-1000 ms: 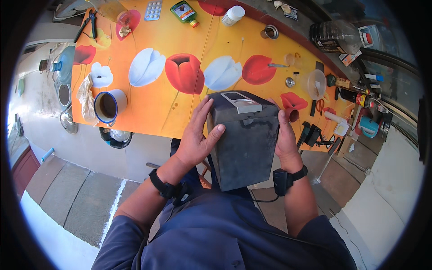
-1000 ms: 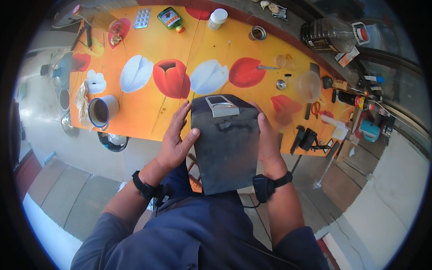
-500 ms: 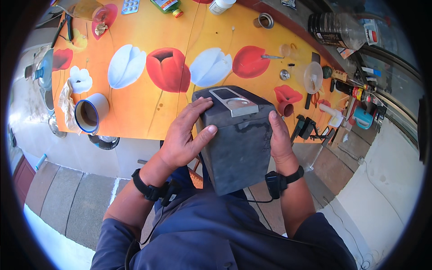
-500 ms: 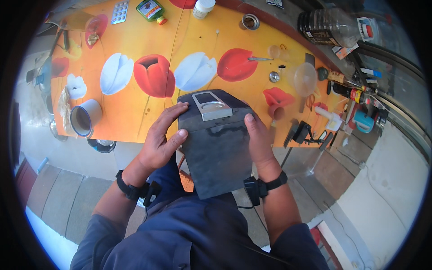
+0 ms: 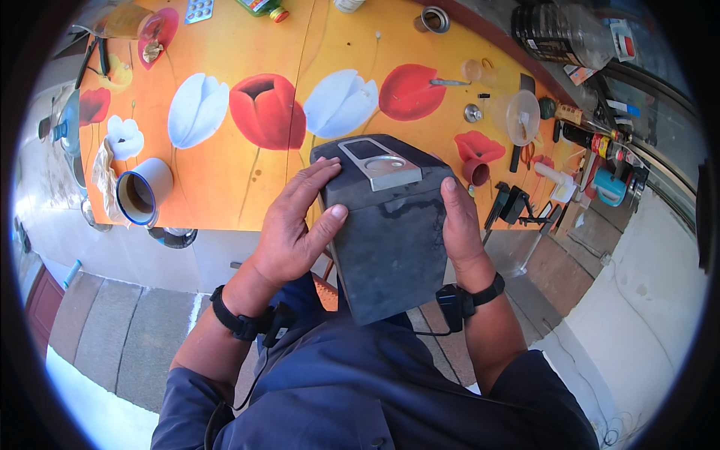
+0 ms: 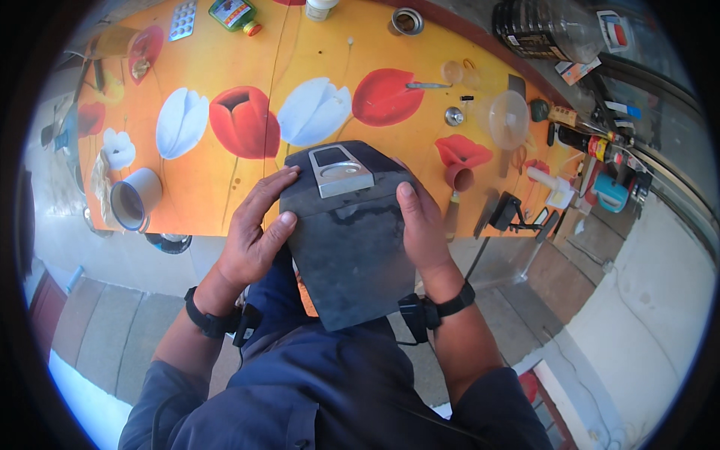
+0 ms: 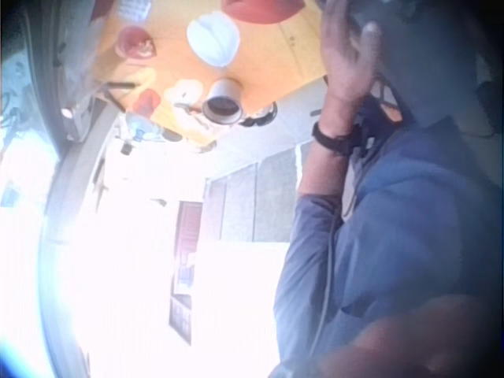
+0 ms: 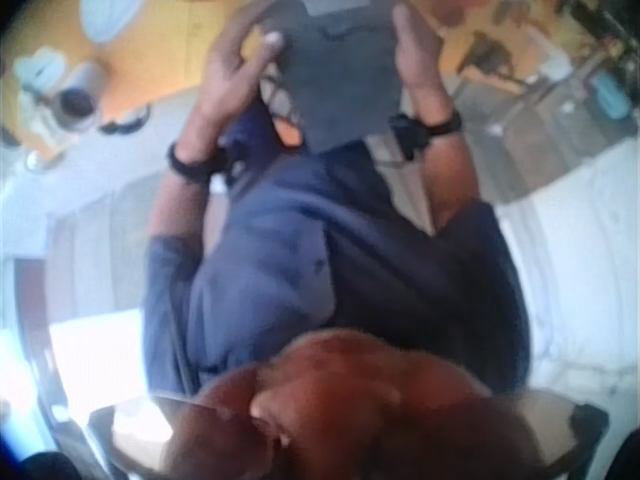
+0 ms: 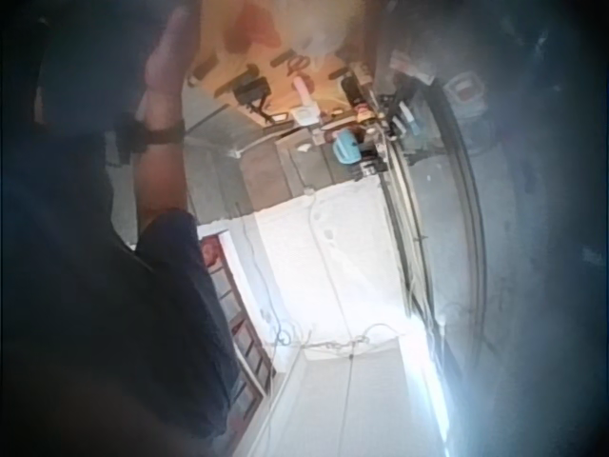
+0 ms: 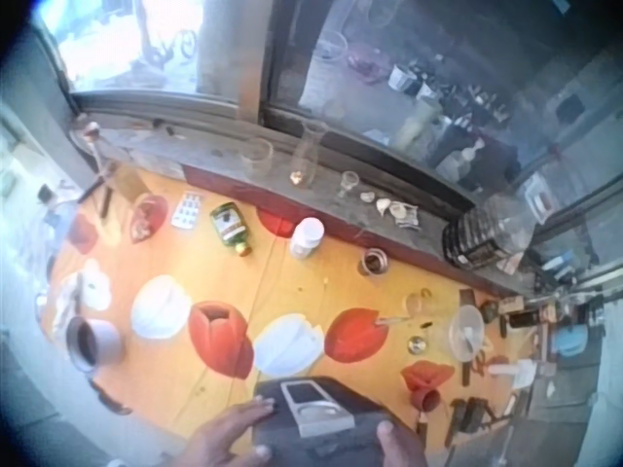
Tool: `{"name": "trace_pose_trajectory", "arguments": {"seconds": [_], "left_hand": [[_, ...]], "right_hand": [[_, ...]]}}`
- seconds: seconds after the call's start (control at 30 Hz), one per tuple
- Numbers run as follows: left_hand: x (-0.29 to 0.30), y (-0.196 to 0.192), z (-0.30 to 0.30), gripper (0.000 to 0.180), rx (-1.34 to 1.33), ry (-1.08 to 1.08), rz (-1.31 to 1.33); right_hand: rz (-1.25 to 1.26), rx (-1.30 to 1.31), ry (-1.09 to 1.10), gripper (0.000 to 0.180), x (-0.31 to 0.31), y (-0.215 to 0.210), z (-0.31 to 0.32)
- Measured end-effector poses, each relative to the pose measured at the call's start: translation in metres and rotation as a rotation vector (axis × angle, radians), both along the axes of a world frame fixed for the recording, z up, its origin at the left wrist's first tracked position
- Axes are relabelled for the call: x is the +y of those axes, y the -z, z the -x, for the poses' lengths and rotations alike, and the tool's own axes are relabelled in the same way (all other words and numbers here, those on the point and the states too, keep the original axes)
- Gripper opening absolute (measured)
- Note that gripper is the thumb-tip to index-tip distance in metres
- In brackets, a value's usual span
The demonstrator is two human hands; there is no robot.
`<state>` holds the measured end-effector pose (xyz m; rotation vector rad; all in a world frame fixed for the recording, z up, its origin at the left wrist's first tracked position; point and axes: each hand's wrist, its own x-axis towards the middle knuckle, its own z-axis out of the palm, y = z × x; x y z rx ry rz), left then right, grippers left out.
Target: The person scoops birdseed from a container with a spoon and feeds birds inside a cage. They then walk to a table, handle a small bottle and a white container, and later pick up a black box from the floor.
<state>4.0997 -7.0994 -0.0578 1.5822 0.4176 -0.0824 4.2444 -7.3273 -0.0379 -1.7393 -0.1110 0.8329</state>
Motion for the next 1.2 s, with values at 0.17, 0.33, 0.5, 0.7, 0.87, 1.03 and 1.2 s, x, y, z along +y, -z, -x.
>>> {"name": "trace_pose_trajectory", "arguments": {"seconds": [0.17,0.33,0.5,0.7,0.87,1.03,1.2], "left_hand": [[0.0,-0.001,-0.002,0.05,0.004,-0.003,0.003],[-0.001,-0.003,-0.002,0.048,0.025,0.006,0.0],[-0.008,-0.014,-0.019,0.051,0.042,0.012,-0.175],[0.008,-0.02,-0.046,0.06,0.084,0.265,-0.276],[0.016,-0.022,-0.054,0.06,0.061,0.356,-0.33],[0.015,-0.021,-0.057,0.058,0.041,0.376,-0.353],[0.016,-0.02,-0.056,0.056,0.041,0.355,-0.332]], "right_hand": [[0.018,-0.048,-0.03,0.048,0.0,-0.007,0.0],[0.118,-0.16,-0.032,0.047,0.001,-0.004,0.002],[0.118,-0.232,-0.048,0.045,-0.001,-0.004,0.003],[0.153,-0.337,-0.046,0.043,-0.005,0.004,0.006],[0.171,-0.34,-0.039,0.045,-0.008,0.01,0.006],[0.202,-0.355,-0.045,0.048,-0.011,0.011,0.007],[0.198,-0.386,-0.047,0.048,-0.009,0.011,0.006]]}}
